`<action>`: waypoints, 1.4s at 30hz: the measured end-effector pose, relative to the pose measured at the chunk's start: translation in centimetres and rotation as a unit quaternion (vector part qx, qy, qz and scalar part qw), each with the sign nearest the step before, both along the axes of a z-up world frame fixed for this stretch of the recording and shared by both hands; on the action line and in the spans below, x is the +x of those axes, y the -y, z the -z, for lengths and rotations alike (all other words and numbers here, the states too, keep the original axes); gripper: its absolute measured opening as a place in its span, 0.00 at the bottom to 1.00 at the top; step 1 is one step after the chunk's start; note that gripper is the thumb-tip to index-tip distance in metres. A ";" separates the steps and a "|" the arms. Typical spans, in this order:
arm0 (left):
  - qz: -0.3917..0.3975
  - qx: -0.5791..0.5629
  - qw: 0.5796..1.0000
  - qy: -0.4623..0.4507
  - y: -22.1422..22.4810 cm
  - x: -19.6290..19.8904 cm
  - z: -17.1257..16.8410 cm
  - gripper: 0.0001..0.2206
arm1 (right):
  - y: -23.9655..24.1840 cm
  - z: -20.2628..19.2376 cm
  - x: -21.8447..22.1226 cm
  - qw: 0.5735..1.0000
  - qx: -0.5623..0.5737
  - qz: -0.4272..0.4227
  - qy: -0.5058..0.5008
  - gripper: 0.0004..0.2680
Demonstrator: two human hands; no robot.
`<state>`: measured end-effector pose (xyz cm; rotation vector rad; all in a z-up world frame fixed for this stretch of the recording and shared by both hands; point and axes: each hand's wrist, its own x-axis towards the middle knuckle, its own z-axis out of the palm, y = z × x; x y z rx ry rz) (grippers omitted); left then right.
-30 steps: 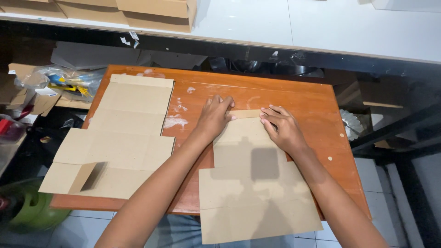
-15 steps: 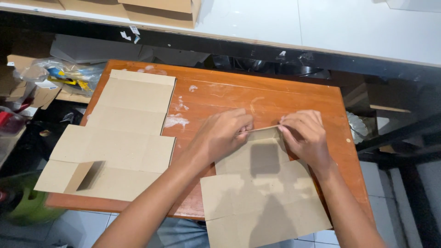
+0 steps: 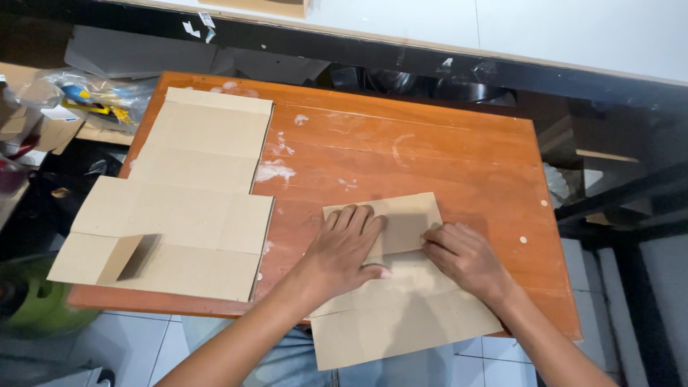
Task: The person folds flat cardboard sheets into small rectangular boxes by hand on a wooden table. They repeatedly fold the sides and bottom flaps to form the box shape, then place each finished box onto a growing stack on the adjacent white counter.
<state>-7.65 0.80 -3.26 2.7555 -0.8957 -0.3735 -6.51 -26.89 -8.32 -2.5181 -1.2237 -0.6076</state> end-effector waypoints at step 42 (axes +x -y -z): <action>-0.171 -0.042 0.983 -0.042 -1.3 -2.5 -1.0 0.32 | -9.0 -4.4 0.2 0.913 -0.203 0.166 -0.312 0.32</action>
